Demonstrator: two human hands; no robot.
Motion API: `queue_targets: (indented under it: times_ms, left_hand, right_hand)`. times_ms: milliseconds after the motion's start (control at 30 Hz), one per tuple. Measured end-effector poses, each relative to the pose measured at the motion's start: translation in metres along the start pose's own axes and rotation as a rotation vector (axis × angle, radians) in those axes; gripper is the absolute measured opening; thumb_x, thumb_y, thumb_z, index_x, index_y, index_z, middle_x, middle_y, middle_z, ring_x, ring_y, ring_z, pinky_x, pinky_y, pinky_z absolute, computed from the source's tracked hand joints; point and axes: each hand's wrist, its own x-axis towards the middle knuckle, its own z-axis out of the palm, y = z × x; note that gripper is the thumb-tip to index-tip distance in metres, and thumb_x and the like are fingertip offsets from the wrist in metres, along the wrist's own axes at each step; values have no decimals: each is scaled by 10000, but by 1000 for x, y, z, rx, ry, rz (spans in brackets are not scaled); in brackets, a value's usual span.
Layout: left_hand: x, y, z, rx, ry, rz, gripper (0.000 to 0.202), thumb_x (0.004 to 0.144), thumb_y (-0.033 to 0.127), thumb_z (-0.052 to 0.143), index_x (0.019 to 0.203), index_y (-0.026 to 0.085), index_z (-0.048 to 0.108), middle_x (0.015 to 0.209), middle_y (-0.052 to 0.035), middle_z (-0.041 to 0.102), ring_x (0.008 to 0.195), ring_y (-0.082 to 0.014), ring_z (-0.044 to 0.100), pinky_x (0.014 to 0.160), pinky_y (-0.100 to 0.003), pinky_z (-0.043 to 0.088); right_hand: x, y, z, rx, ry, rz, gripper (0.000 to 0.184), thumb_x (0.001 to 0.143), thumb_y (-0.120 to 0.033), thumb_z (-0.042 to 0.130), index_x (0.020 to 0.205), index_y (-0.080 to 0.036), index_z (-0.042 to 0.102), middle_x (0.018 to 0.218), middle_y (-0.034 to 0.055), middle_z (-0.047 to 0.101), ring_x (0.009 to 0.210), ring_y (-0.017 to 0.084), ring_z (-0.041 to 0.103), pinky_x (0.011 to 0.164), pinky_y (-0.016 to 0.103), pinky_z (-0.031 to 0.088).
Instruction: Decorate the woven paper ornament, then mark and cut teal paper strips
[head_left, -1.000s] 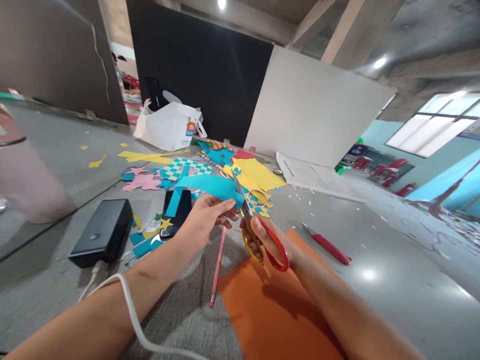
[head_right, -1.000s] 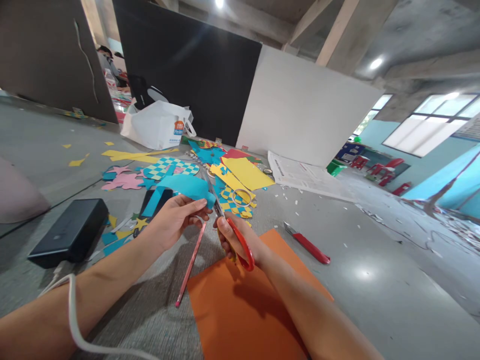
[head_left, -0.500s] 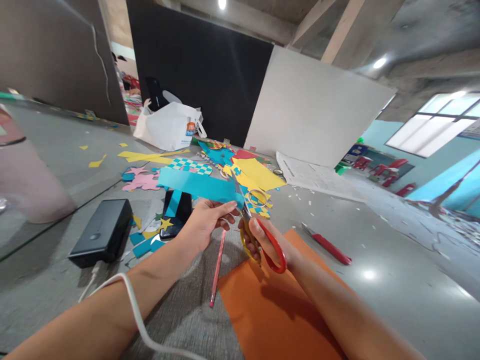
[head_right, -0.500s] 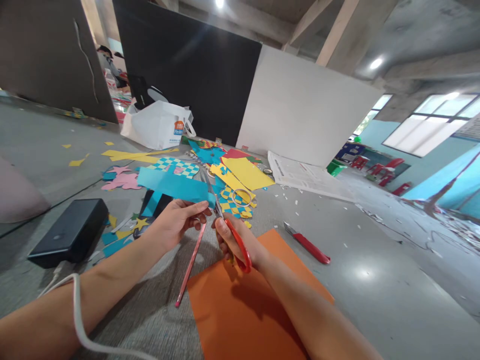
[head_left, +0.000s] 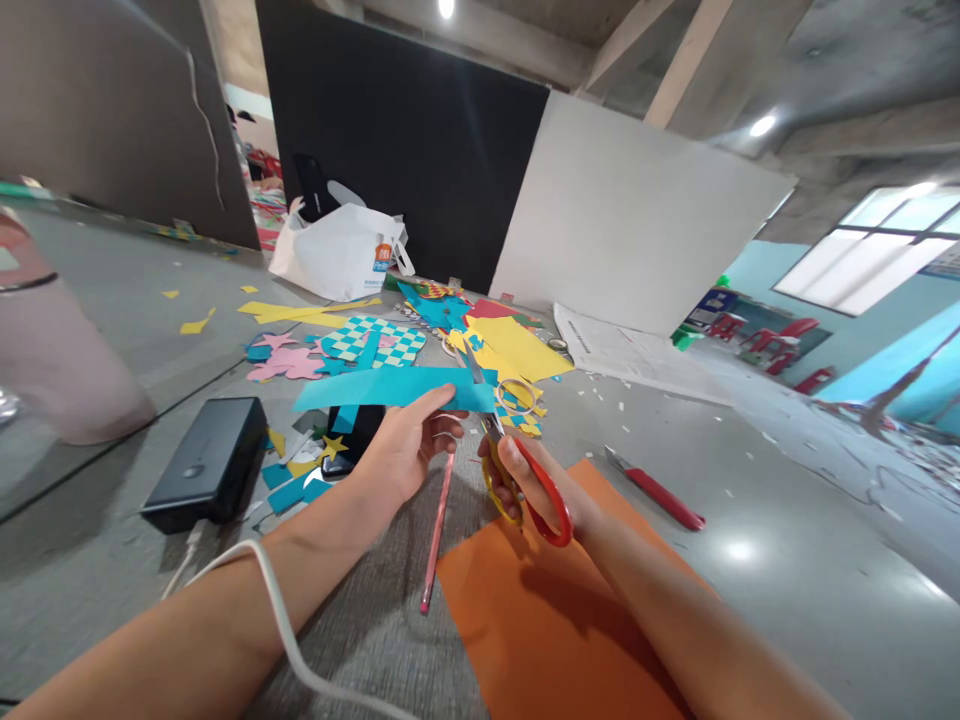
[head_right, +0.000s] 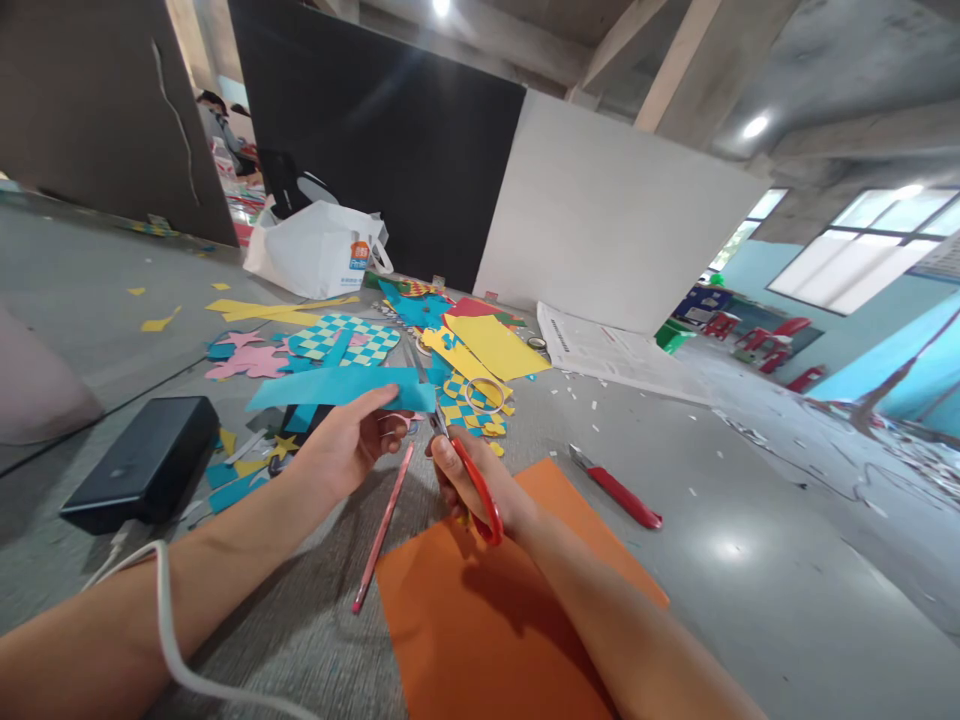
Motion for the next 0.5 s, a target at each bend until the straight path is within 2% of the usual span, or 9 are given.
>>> queue_targets:
  times_ms: [133,333,500]
  left_hand:
    - [1,-1,0,-16,65,13,240,617,292,876,653,119,714,608,-54,690,503,-105,560,466,-222,420]
    - [-2,-1,2,53,143,114,300,573,345,897,599,102,724,597,-72,688,520,-126,582,493,-248,439]
    - [-2,-2,3,114,172,182,368,531,412,913,560,104,714,609,-89,693,526,-144,595,497,-269,454]
  right_hand:
    - [1,1,-1,-10,4,-10,657,883,-880,440,914,-223,447,668,-56,484,460,86,450,396,212,387]
    - [1,1,-2,-48,-22,-44,660,879,-892,419,851,-233,403,654,-43,510,465,93,478,405,218,392]
    - [1,5,-2,-13,-15,-14,659,877,-887,438,906,-228,427,679,-53,491,467,85,464,396,207,396]
